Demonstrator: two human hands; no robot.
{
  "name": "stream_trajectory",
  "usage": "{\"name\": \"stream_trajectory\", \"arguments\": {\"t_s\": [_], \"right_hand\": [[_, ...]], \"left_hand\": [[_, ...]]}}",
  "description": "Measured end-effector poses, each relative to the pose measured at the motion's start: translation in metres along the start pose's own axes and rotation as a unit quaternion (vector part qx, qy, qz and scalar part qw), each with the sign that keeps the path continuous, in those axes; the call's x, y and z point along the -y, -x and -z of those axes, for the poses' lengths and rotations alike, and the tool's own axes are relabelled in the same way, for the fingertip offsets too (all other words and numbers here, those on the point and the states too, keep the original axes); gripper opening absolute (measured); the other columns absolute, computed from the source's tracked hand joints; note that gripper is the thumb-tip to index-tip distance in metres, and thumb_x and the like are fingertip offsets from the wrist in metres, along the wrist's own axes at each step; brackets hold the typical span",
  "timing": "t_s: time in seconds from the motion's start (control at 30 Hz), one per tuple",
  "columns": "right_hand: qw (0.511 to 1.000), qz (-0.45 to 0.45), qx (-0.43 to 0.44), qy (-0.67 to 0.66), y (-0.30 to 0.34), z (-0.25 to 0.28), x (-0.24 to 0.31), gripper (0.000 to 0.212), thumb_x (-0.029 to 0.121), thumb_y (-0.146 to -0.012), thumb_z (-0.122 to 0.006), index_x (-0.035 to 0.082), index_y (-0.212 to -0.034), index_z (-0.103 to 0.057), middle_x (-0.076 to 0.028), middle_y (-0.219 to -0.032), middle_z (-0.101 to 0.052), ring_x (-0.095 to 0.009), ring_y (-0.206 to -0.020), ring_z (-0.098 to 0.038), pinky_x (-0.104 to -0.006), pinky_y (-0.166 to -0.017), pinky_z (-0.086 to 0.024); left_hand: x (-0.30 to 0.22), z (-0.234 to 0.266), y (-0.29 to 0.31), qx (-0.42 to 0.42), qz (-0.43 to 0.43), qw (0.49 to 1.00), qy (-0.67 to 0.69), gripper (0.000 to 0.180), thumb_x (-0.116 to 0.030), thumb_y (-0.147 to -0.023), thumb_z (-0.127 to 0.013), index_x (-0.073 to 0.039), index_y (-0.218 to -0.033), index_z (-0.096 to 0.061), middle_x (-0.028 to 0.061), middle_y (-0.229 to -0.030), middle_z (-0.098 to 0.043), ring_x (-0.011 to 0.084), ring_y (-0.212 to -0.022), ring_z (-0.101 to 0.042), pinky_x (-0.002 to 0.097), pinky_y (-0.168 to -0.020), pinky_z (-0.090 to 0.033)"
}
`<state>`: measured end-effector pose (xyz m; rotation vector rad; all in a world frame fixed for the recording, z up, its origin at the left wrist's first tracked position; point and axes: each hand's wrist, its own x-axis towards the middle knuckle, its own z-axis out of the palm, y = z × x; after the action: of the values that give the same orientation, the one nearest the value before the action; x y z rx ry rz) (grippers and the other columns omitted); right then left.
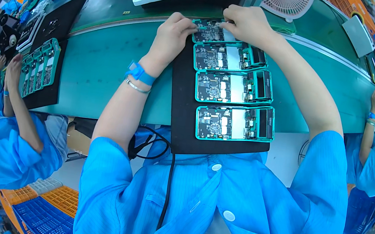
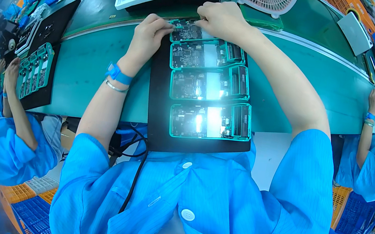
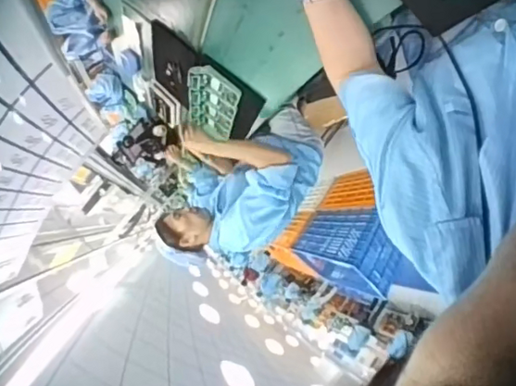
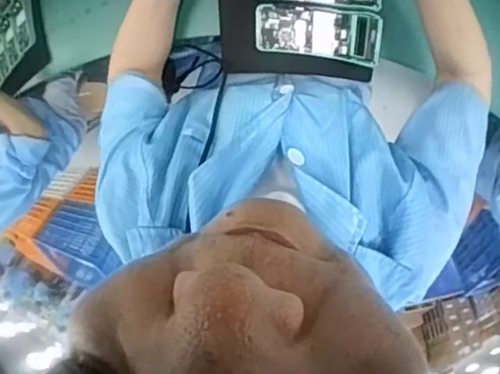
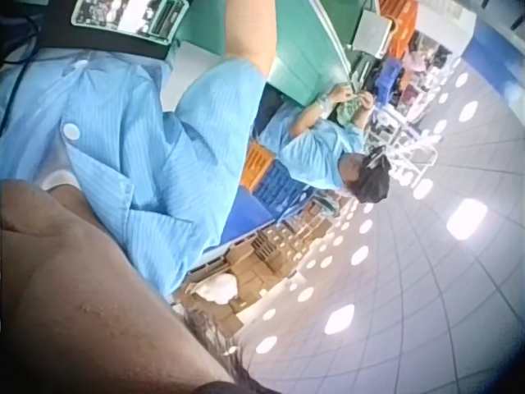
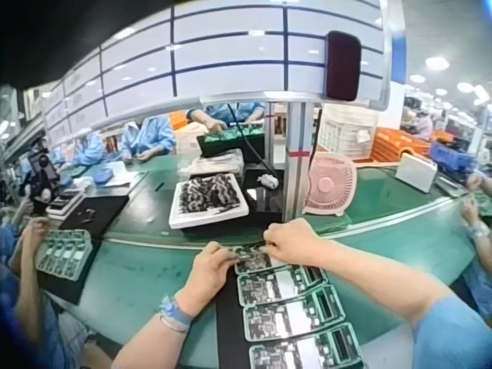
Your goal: Assembling components onto circuit boards on a production line.
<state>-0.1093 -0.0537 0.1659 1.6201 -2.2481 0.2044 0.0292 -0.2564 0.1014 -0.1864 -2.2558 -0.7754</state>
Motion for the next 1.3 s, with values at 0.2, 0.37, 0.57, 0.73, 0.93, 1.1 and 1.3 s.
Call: {"name": "stream_trajectory", "arguments": {"t_s": [0.2, 0.37, 0.57, 0.73, 0.93, 1.1, 1.3], "right_hand": [[0.999, 0.004, 0.019, -0.034, 0.028, 0.021, 0.022, 0.024, 0.03, -0.085, -0.074, 0.007, -0.084, -0.065, -0.007, -0.08, -0.064, -0.028, -0.07, -0.066, -0.0386, -0.062, -0.049], [0.998, -0.019, 0.047, -0.023, 0.027, 0.018, 0.027, 0.024, 0.031, -0.086, -0.072, 0.008, -0.083, -0.066, -0.007, -0.08, -0.065, -0.027, -0.071, -0.066, -0.0392, -0.062, -0.05], [0.996, -0.033, 0.078, -0.013, 0.025, 0.014, 0.028, 0.026, 0.032, -0.087, -0.071, 0.007, -0.084, -0.067, -0.007, -0.08, -0.065, -0.027, -0.073, -0.067, -0.0404, -0.064, -0.051], [0.994, -0.031, 0.101, -0.003, 0.025, 0.014, 0.029, 0.026, 0.033, -0.087, -0.071, 0.007, -0.084, -0.067, -0.007, -0.083, -0.066, -0.028, -0.074, -0.067, -0.0408, -0.064, -0.051], [0.994, -0.02, 0.103, 0.005, 0.024, 0.013, 0.03, 0.027, 0.035, -0.088, -0.069, 0.008, -0.087, -0.067, -0.006, -0.086, -0.066, -0.028, -0.075, -0.067, -0.0408, -0.064, -0.051], [0.995, -0.009, 0.096, 0.001, 0.024, 0.013, 0.03, 0.026, 0.034, -0.089, -0.069, 0.008, -0.089, -0.066, -0.006, -0.085, -0.066, -0.028, -0.075, -0.067, -0.0408, -0.063, -0.051], [0.997, 0.002, 0.078, 0.015, 0.025, 0.01, 0.029, 0.025, 0.033, -0.089, -0.068, 0.008, -0.088, -0.064, -0.006, -0.085, -0.064, -0.029, -0.074, -0.066, -0.0409, -0.063, -0.051]], "left_hand": [[-0.024, 0.002, 0.024, 0.007, 0.009, 1.0, 0.021, 0.01, -0.004, -0.083, -0.073, -0.004, -0.093, -0.07, 0.0111, -0.089, -0.062, 0.0309, -0.08, -0.066, 0.0385, -0.068, -0.055], [-0.026, 0.0, 0.024, 0.012, -0.003, 1.0, 0.018, 0.011, -0.005, -0.083, -0.074, -0.004, -0.093, -0.069, 0.0107, -0.088, -0.061, 0.0306, -0.079, -0.066, 0.0385, -0.066, -0.054], [-0.022, -0.001, 0.029, 0.037, -0.025, 0.999, 0.0, 0.013, 0.002, -0.081, -0.074, -0.003, -0.092, -0.07, 0.0102, -0.086, -0.061, 0.0274, -0.076, -0.065, 0.0356, -0.066, -0.054], [-0.02, -0.002, 0.028, 0.042, -0.046, 0.998, -0.01, 0.009, -0.002, -0.079, -0.072, -0.006, -0.085, -0.069, 0.0085, -0.085, -0.059, 0.0293, -0.075, -0.063, 0.0397, -0.065, -0.052], [-0.02, -0.003, 0.028, 0.039, -0.057, 0.997, -0.019, 0.008, -0.001, -0.079, -0.071, -0.007, -0.084, -0.069, 0.0076, -0.085, -0.06, 0.0285, -0.074, -0.062, 0.0392, -0.065, -0.052], [-0.022, -0.002, 0.027, 0.042, -0.057, 0.997, -0.026, 0.008, -0.001, -0.078, -0.07, -0.007, -0.083, -0.069, 0.0074, -0.084, -0.06, 0.0282, -0.075, -0.062, 0.0394, -0.066, -0.052], [-0.022, -0.003, 0.028, 0.042, -0.058, 0.997, -0.025, 0.008, -0.001, -0.078, -0.07, -0.007, -0.083, -0.069, 0.0077, -0.086, -0.06, 0.0284, -0.076, -0.063, 0.0395, -0.067, -0.052]]}}
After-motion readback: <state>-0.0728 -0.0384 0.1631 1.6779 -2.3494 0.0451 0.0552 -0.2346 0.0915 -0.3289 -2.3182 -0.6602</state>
